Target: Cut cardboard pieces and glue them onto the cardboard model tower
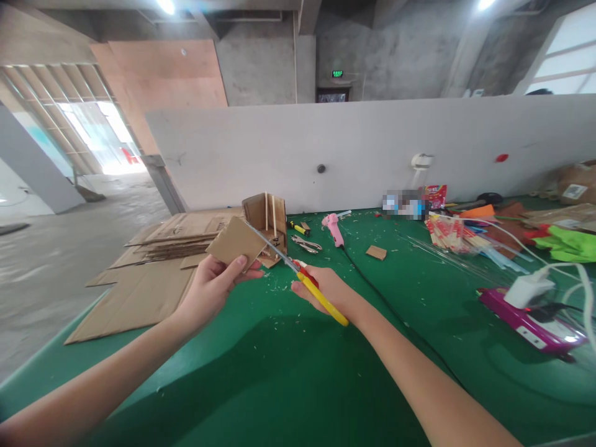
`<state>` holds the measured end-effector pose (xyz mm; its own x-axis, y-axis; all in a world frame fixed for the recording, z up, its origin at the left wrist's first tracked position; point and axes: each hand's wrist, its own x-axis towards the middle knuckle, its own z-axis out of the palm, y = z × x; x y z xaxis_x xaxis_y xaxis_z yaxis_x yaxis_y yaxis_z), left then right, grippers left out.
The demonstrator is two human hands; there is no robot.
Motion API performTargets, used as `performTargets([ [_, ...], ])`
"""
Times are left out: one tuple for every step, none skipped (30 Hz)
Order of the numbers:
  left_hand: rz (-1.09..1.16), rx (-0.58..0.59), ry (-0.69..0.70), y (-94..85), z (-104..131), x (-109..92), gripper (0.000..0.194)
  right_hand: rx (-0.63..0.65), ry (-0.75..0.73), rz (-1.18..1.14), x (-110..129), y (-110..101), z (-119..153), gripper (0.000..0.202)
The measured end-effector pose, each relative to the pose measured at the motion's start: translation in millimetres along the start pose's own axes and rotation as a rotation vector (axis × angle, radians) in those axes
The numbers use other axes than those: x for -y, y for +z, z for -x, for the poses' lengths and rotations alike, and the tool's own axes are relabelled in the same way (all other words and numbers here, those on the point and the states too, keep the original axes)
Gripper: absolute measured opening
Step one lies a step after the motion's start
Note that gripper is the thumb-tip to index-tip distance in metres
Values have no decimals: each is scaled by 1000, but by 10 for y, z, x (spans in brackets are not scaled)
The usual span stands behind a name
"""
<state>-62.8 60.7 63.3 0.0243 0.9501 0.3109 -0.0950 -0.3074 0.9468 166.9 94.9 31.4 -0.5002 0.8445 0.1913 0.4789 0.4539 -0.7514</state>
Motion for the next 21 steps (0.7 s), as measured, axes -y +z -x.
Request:
performTargets([
  [-7,1,-5,1,1,0,41,-16,6,24,2,5,3,42],
  [-12,2,-10,0,1,3,41,-29,10,48,4,7,7,42],
  [-14,4,-11,-1,0,7,41,-39,13,70,5,8,12,41],
  [-13,9,-10,-3,-2,12,40,-47,12,88,5,6,17,41],
  [-7,13,-7,-6,-4,18,38,-54,13,107,5,4,21,41],
  [0,18,-2,-9,-7,21,36,-64,17,127,5,2,25,42],
  [11,22,3,-12,-10,23,35,-75,24,145,5,2,28,42],
  [22,23,10,-14,-12,22,34,-81,33,159,5,3,30,43],
  [30,22,14,-16,-14,20,34,-83,43,165,4,6,31,44],
  [35,19,15,-18,-16,16,34,-80,50,161,3,12,32,44],
  [37,17,12,-21,-17,13,35,-73,53,149,-1,20,32,43],
  [35,14,8,-24,-19,12,35,-62,48,132,-6,28,32,42],
  [32,14,4,-28,-21,12,36,-49,39,116,-13,37,30,41],
  [28,15,1,-34,-23,16,36,-38,28,107,-20,44,29,40],
  [24,17,0,-41,-26,22,36,-27,15,106,-25,50,27,39],
  [20,21,1,-49,-29,29,36,-17,2,113,-29,52,26,39],
  [15,26,1,-58,-32,37,35,-9,-11,123,-29,53,26,39],
  [12,33,0,-65,-35,44,35,0,-26,135,-24,51,27,39],
  [12,44,0,-72,-37,51,34,8,-41,148,-16,48,30,39],
  [13,56,-1,-78,-37,56,33,14,-57,162,-3,44,34,39],
  [16,69,-1,-82,-38,60,32,14,-70,178,12,42,39,40],
])
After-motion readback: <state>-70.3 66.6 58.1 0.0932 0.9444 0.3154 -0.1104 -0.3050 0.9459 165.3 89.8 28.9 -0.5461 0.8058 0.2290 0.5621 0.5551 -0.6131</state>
